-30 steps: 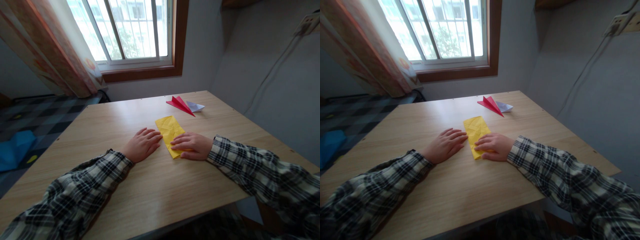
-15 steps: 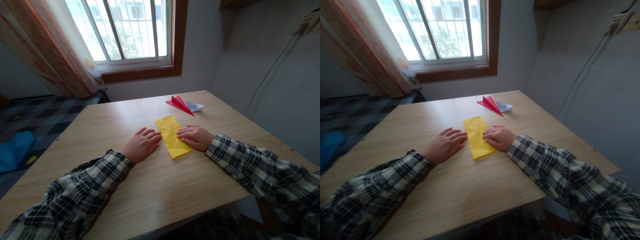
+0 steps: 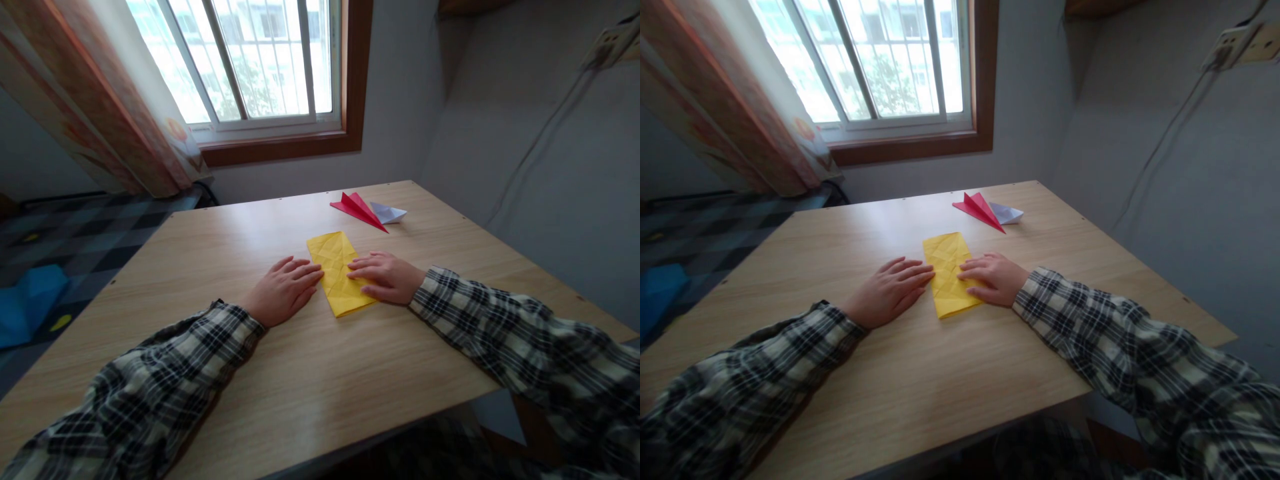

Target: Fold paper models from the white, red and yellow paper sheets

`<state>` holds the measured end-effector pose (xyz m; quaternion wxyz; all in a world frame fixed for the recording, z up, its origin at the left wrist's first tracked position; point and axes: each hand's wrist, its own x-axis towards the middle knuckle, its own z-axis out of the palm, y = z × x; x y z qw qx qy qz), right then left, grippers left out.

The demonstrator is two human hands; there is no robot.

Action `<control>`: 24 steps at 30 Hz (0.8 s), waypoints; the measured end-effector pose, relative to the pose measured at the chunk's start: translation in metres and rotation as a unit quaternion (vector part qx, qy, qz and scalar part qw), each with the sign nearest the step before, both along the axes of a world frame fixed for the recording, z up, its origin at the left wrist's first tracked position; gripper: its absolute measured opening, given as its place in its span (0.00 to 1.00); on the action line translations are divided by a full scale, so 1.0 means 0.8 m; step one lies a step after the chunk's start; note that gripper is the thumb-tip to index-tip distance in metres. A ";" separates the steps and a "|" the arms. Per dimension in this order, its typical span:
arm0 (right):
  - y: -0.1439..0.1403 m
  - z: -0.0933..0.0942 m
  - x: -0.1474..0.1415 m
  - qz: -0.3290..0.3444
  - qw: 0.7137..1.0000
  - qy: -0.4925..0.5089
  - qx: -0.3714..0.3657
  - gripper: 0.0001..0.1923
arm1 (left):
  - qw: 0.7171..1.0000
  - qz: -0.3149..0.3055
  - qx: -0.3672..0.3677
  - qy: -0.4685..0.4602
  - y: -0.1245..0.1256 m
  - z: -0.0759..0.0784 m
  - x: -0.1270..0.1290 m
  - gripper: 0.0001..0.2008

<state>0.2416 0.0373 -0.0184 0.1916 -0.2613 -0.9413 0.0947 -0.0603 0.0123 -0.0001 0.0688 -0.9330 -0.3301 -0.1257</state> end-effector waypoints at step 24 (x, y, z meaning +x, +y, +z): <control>-0.013 0.009 -0.006 0.075 0.976 0.107 0.173 0.08 | 1.000 0.013 -0.007 -0.003 0.000 -0.002 0.000 0.20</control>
